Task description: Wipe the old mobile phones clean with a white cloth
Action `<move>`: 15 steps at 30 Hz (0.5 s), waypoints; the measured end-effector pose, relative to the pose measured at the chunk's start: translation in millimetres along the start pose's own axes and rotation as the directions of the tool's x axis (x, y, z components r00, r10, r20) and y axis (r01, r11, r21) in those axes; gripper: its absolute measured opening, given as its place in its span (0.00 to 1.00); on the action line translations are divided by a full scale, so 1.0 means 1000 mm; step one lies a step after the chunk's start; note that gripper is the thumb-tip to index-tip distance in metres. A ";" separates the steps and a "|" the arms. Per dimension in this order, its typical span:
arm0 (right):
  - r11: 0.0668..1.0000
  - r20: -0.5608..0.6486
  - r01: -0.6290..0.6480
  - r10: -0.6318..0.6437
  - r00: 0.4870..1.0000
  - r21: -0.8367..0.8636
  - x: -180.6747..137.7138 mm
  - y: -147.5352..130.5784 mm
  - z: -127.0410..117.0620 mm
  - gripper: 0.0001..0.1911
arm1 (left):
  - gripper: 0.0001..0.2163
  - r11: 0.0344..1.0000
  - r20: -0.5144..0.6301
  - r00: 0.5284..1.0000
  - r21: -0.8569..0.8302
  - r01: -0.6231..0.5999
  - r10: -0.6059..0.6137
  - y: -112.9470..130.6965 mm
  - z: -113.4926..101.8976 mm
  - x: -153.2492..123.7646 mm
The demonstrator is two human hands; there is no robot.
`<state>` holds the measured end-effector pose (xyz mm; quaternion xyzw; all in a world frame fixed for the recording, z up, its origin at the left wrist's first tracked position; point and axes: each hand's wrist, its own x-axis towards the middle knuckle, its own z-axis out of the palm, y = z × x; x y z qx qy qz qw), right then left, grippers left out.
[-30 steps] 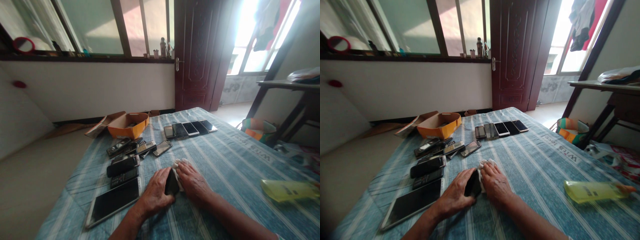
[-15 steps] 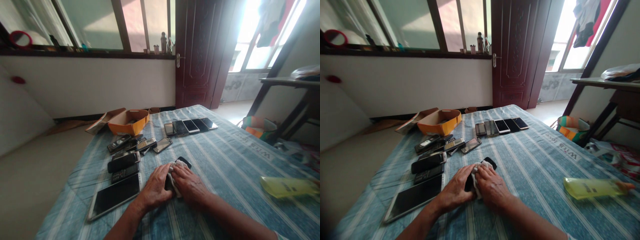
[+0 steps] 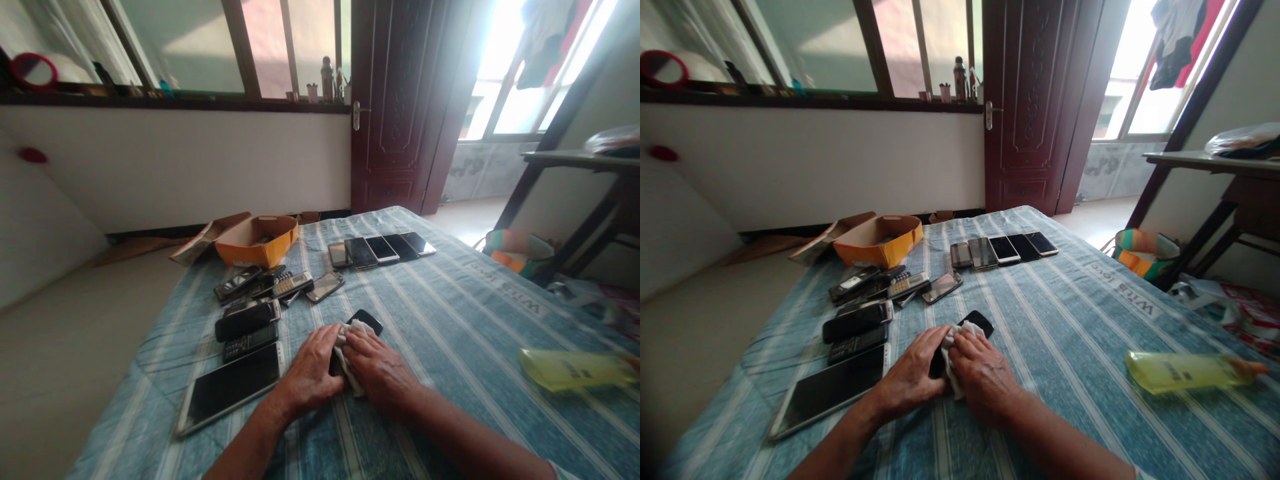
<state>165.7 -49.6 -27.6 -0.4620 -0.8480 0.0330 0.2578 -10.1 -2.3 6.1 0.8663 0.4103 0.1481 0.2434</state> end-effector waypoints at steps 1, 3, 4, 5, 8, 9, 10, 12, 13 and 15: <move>1.000 -0.010 -0.021 0.021 1.000 -0.006 0.001 0.005 -0.001 0.19 | 0.36 1.000 -0.003 1.000 -0.003 -0.007 0.007 0.001 -0.001 0.000; 0.997 -0.036 -0.079 0.078 0.996 -0.027 0.002 0.017 -0.003 0.18 | 0.35 1.000 -0.007 1.000 -0.005 -0.013 0.013 0.003 -0.002 0.000; 0.993 -0.047 -0.110 0.108 0.993 -0.040 0.002 0.021 -0.003 0.18 | 0.35 1.000 -0.007 1.000 -0.005 -0.010 0.010 0.004 -0.003 0.000; 0.989 -0.060 -0.139 0.136 0.989 -0.054 0.002 0.024 -0.004 0.18 | 0.35 1.000 -0.005 1.000 -0.006 -0.005 0.005 0.005 -0.003 0.000; 0.981 -0.086 -0.174 0.166 0.982 -0.091 -0.001 0.023 -0.002 0.20 | 0.35 1.000 -0.006 1.000 -0.010 0.002 -0.002 0.005 -0.004 0.000; 0.982 -0.086 -0.165 0.157 0.984 -0.096 -0.003 0.020 0.000 0.20 | 0.35 1.000 -0.009 1.000 -0.011 0.000 0.000 0.005 -0.003 0.000; 0.985 -0.081 -0.147 0.139 0.987 -0.095 -0.005 0.015 0.002 0.21 | 0.35 1.000 -0.012 1.000 -0.011 -0.004 0.004 0.004 -0.003 0.000; 0.992 -0.063 -0.094 0.089 0.994 -0.080 -0.009 0.005 0.006 0.22 | 0.35 1.000 -0.017 1.000 -0.013 -0.015 0.014 0.002 -0.001 0.000; 0.995 -0.055 -0.067 0.063 0.997 -0.072 -0.011 0.001 0.007 0.22 | 0.35 1.000 -0.019 1.000 -0.014 -0.020 0.020 0.002 -0.001 0.000; 0.998 -0.043 -0.032 0.029 0.999 -0.062 -0.012 -0.003 0.008 0.23 | 0.35 0.999 -0.021 0.999 -0.019 -0.029 0.029 0.002 -0.001 0.000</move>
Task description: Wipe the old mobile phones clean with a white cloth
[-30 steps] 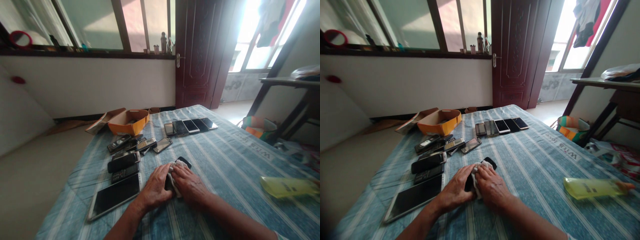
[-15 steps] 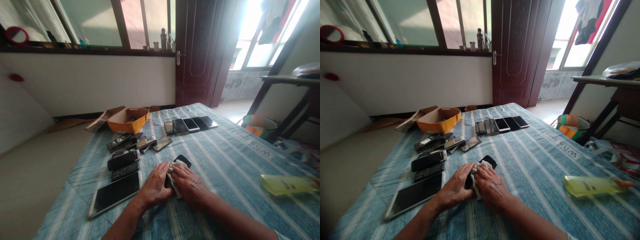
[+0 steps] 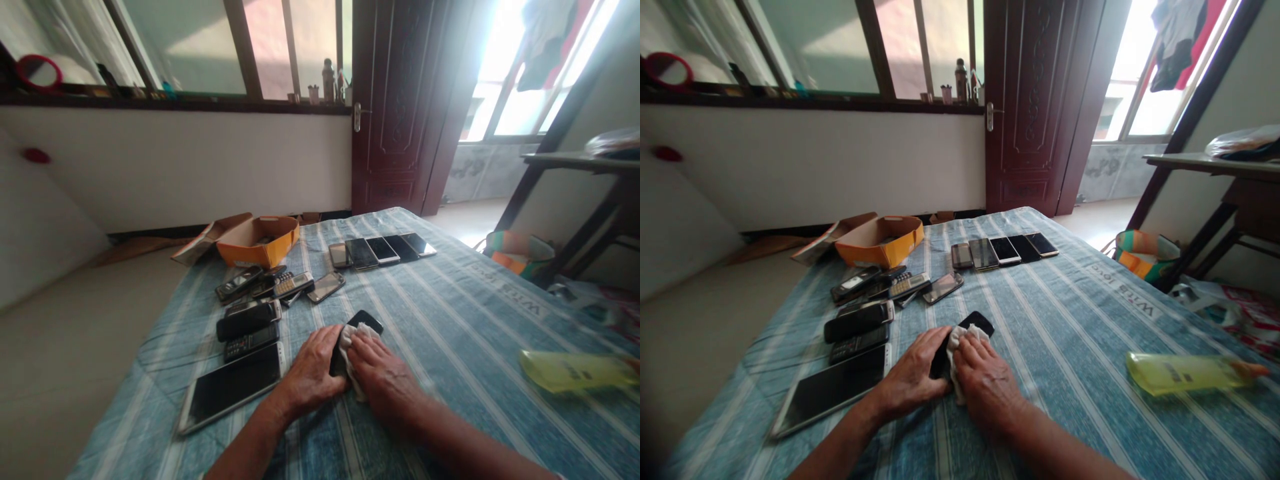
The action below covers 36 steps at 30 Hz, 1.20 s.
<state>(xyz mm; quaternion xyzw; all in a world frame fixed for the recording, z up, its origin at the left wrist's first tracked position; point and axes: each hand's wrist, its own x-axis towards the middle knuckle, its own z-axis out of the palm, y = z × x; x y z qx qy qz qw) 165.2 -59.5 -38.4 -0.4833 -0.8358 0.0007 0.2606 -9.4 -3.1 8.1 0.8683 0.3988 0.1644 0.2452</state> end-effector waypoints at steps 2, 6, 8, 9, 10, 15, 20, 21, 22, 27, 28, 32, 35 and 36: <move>1.000 0.001 -0.023 0.023 1.000 -0.009 0.000 0.002 -0.001 0.22 | 0.34 1.000 0.002 1.000 -0.001 0.001 -0.001 0.002 -0.001 0.000; 0.982 -0.020 -0.163 0.161 0.987 -0.091 0.003 0.014 -0.004 0.21 | 0.34 1.000 0.011 1.000 0.007 0.016 -0.017 0.005 -0.003 0.000; 0.971 -0.033 -0.203 0.201 0.979 -0.125 0.003 0.016 -0.003 0.23 | 0.34 1.000 0.008 1.000 0.008 0.017 -0.017 0.004 -0.003 -0.001; 0.970 -0.036 -0.206 0.203 0.979 -0.130 0.003 0.015 -0.002 0.24 | 0.34 1.000 0.007 1.000 0.009 0.017 -0.017 0.003 -0.003 -0.001; 0.973 -0.034 -0.194 0.191 0.981 -0.125 0.002 0.012 -0.002 0.24 | 0.34 1.000 0.008 1.000 0.010 0.016 -0.016 0.003 -0.002 -0.001; 1.000 0.006 -0.020 0.020 1.000 -0.017 -0.001 -0.006 0.000 0.24 | 0.35 1.000 0.027 0.999 0.020 0.019 -0.020 0.000 0.000 -0.001; 0.998 0.011 -0.059 0.059 0.998 -0.025 0.002 0.005 -0.003 0.23 | 0.35 1.000 0.041 0.999 0.020 0.023 -0.023 0.004 -0.003 0.000; 0.994 0.002 -0.096 0.097 0.995 -0.042 0.003 0.010 -0.003 0.22 | 0.35 0.999 0.045 0.999 0.019 0.026 -0.027 0.005 -0.004 0.000; 0.989 -0.011 -0.135 0.135 0.991 -0.061 0.004 0.015 -0.003 0.22 | 0.35 0.999 0.048 0.998 0.017 0.032 -0.033 0.006 -0.005 0.000; 0.980 -0.062 -0.181 0.176 0.982 -0.085 0.002 0.017 -0.001 0.22 | 0.36 0.999 0.045 0.998 0.018 0.047 -0.048 0.005 -0.004 0.000; 0.987 -0.059 -0.147 0.143 0.988 -0.071 0.002 0.013 0.000 0.22 | 0.36 0.999 0.041 0.998 0.022 0.038 -0.039 0.003 -0.003 -0.001; 1.000 -0.030 0.023 -0.022 0.999 0.019 0.002 -0.004 -0.001 0.23 | 0.35 0.999 0.025 1.000 0.044 0.012 -0.014 -0.001 0.001 -0.002; 0.994 -0.007 0.078 -0.078 0.997 0.070 0.006 -0.006 -0.003 0.22 | 0.35 0.998 0.031 0.999 0.055 0.030 -0.031 -0.002 0.002 -0.001; 0.994 -0.004 0.075 -0.075 0.997 0.076 0.008 -0.004 -0.004 0.21 | 0.35 0.998 0.033 0.999 0.052 0.031 -0.032 -0.002 0.001 -0.001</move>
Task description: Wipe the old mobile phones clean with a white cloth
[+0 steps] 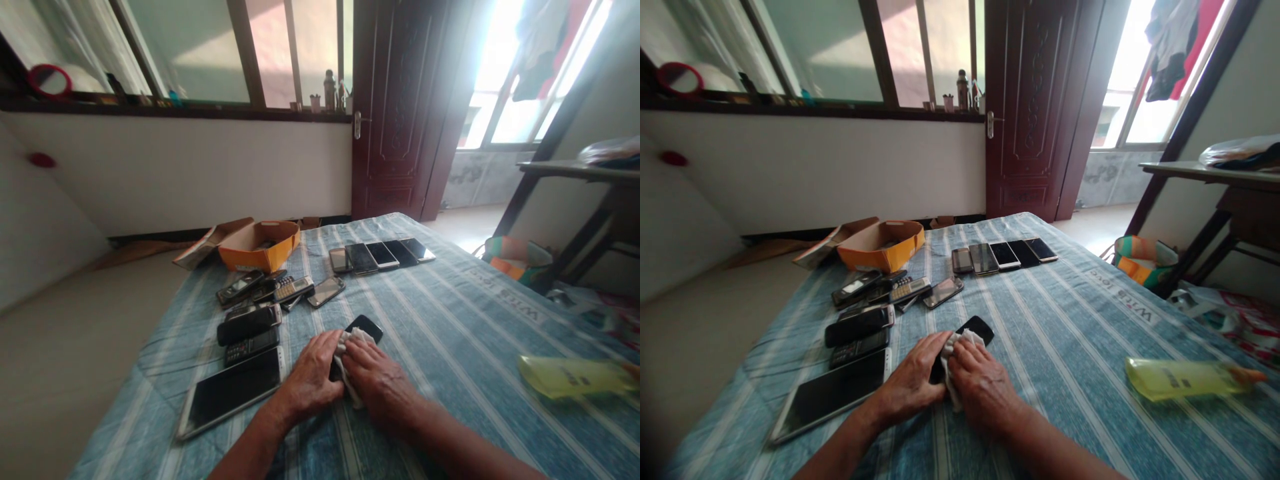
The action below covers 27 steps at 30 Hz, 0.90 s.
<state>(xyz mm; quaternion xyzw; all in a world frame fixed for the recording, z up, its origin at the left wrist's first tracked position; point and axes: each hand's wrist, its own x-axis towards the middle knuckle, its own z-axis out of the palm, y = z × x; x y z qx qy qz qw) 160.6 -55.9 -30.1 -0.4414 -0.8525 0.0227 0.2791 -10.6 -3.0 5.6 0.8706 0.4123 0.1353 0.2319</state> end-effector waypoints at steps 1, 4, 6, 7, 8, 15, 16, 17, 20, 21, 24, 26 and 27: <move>1.000 0.001 -0.013 0.013 1.000 0.001 0.002 0.003 -0.001 0.20 | 0.35 1.000 0.001 1.000 -0.005 -0.001 0.001 0.000 0.000 0.000; 0.995 -0.009 -0.099 0.098 0.995 -0.023 0.006 0.018 -0.003 0.19 | 0.36 1.000 0.000 1.000 -0.015 -0.008 0.008 0.002 -0.002 0.001; 0.981 -0.020 -0.183 0.182 0.983 -0.059 0.008 0.028 -0.003 0.18 | 0.35 1.000 -0.003 1.000 -0.018 -0.014 0.014 0.004 -0.004 0.000; 0.970 -0.029 -0.230 0.228 0.973 -0.080 0.008 0.031 -0.003 0.19 | 0.35 1.000 -0.006 1.000 -0.019 -0.016 0.016 0.004 -0.004 0.000; 0.956 -0.042 -0.274 0.271 0.962 -0.101 0.008 0.033 -0.002 0.19 | 0.35 1.000 -0.010 1.000 -0.020 -0.018 0.018 0.004 -0.005 0.000; 0.988 -0.019 -0.134 0.133 0.991 -0.070 0.006 0.010 0.004 0.22 | 0.35 0.998 -0.045 0.998 -0.028 -0.050 0.049 -0.002 0.001 0.001; 0.994 -0.010 -0.097 0.097 0.995 -0.051 0.007 0.005 0.004 0.23 | 0.35 0.998 -0.046 0.998 -0.026 -0.049 0.048 -0.003 0.002 0.001; 0.997 0.003 -0.069 0.069 0.998 -0.033 0.007 0.002 0.004 0.24 | 0.35 0.999 -0.045 0.998 -0.024 -0.043 0.042 -0.004 0.003 0.001; 0.998 0.045 -0.060 0.061 0.997 -0.007 0.009 0.001 0.003 0.24 | 0.35 1.000 -0.034 0.999 -0.019 -0.016 0.015 -0.003 0.003 0.000; 0.997 0.053 -0.083 0.083 0.995 -0.011 0.010 0.004 0.002 0.23 | 0.35 1.000 -0.032 0.999 -0.019 -0.012 0.011 -0.002 0.003 0.000; 0.980 0.034 -0.191 0.193 0.981 -0.057 0.014 0.017 -0.001 0.20 | 0.35 1.000 -0.040 0.999 -0.015 0.000 -0.001 0.001 0.002 -0.002; 0.961 0.011 -0.261 0.263 0.965 -0.090 0.015 0.024 -0.002 0.19 | 0.35 1.000 -0.055 0.998 -0.006 0.020 -0.020 0.001 0.003 -0.004; 0.952 0.005 -0.288 0.290 0.957 -0.102 0.016 0.026 -0.002 0.20 | 0.35 1.000 -0.065 0.997 -0.002 0.029 -0.029 0.002 0.003 -0.005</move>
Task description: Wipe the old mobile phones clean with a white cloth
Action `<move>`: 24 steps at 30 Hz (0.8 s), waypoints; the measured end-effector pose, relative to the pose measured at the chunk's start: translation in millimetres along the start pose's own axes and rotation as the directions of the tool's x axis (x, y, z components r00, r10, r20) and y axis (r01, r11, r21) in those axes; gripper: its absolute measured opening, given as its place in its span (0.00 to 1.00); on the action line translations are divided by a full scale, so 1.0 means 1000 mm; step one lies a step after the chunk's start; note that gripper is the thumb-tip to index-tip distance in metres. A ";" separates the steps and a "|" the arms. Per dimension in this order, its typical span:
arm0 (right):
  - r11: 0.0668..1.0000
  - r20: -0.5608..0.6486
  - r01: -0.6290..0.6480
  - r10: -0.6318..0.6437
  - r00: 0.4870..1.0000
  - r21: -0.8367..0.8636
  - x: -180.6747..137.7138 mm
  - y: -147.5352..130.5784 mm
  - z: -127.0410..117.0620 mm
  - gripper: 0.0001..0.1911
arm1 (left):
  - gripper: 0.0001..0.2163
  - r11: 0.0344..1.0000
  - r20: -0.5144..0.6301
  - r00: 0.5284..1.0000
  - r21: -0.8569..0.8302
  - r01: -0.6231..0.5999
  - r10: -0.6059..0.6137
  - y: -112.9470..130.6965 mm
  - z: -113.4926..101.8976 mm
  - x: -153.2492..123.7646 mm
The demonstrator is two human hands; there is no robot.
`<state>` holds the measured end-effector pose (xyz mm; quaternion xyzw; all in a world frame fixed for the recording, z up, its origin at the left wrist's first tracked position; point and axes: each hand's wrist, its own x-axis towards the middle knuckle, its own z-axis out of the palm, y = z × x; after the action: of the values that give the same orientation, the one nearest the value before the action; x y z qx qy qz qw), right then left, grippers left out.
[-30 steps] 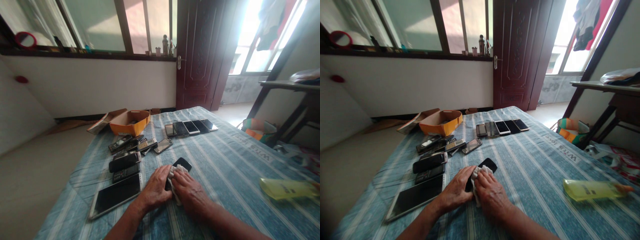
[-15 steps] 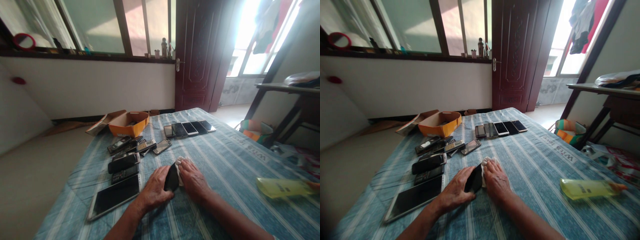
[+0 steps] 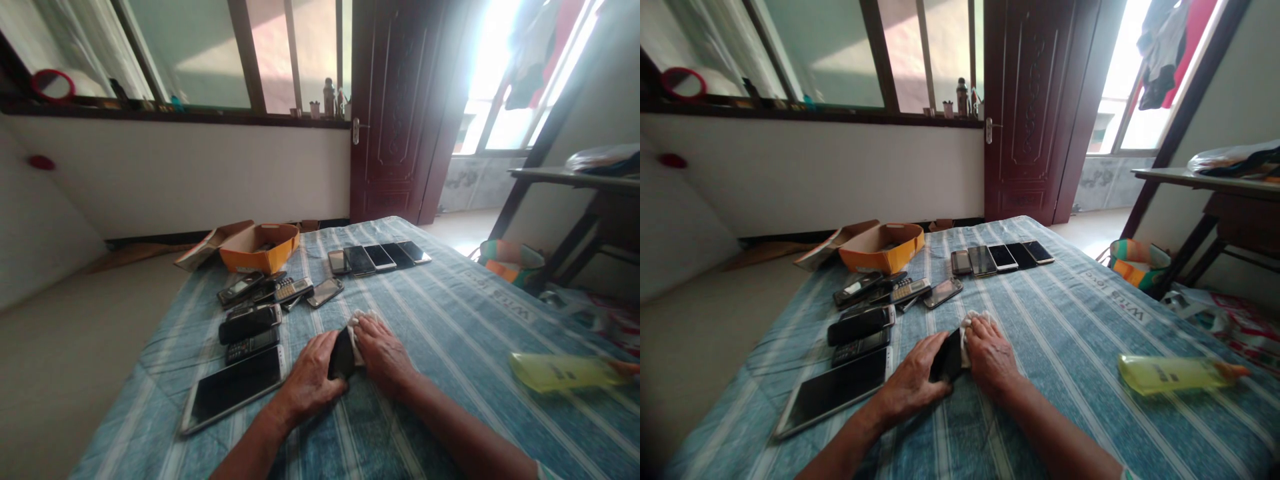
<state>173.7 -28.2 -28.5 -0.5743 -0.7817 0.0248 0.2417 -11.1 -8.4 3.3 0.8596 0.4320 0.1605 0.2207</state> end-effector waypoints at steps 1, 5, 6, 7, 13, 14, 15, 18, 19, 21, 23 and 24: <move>1.000 0.001 -0.018 0.018 1.000 -0.009 0.000 0.000 0.000 0.20 | 0.35 1.000 -0.012 1.000 0.004 0.005 -0.005 0.000 0.001 -0.001; 0.999 0.002 0.044 -0.044 0.999 0.010 -0.003 -0.012 0.004 0.20 | 0.33 1.000 -0.070 0.998 0.008 -0.005 0.005 -0.001 0.005 -0.005; 0.996 -0.002 0.082 -0.082 0.997 0.027 -0.005 -0.018 0.005 0.21 | 0.32 1.000 -0.078 0.997 0.011 -0.007 0.008 -0.001 0.006 -0.005; 0.992 -0.004 0.122 -0.122 0.993 0.045 -0.006 -0.023 0.006 0.22 | 0.32 1.000 -0.083 0.996 0.016 -0.008 0.009 -0.002 0.006 -0.006; 0.971 0.015 0.213 -0.216 0.976 0.104 -0.003 -0.037 0.005 0.23 | 0.32 0.999 -0.099 0.995 0.032 -0.003 0.006 -0.004 0.008 -0.009; 0.972 0.017 0.214 -0.216 0.976 0.100 -0.002 -0.034 0.004 0.22 | 0.32 1.000 -0.100 0.995 0.030 -0.001 0.004 -0.004 0.008 -0.010; 0.973 0.019 0.211 -0.214 0.977 0.094 0.000 -0.031 0.004 0.21 | 0.32 1.000 -0.102 0.995 0.027 0.002 0.001 -0.003 0.007 -0.010; 0.982 0.016 0.176 -0.177 0.984 0.063 0.003 -0.017 0.001 0.17 | 0.32 1.000 -0.095 0.995 0.022 0.010 -0.008 0.001 0.005 -0.011; 0.987 0.009 0.155 -0.155 0.988 0.053 0.004 -0.011 0.001 0.17 | 0.32 1.000 -0.093 0.996 0.022 0.014 -0.012 0.002 0.005 -0.011; 0.994 -0.013 0.106 -0.106 0.994 0.037 0.005 -0.001 0.000 0.16 | 0.32 0.999 -0.094 0.995 0.026 0.021 -0.018 0.002 0.005 -0.011; 0.998 -0.043 0.057 -0.056 0.997 0.018 0.005 0.005 0.001 0.17 | 0.32 0.999 -0.102 0.995 0.028 0.020 -0.017 0.002 0.006 -0.011; 0.999 -0.054 0.044 -0.043 0.998 0.009 0.004 0.006 0.001 0.17 | 0.31 0.999 -0.107 0.994 0.027 0.017 -0.014 0.001 0.006 -0.011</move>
<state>178.1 -22.1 -29.9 -0.5565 -0.7871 0.0082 0.2660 -13.7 -19.7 -2.0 0.8493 0.4522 0.1985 0.1866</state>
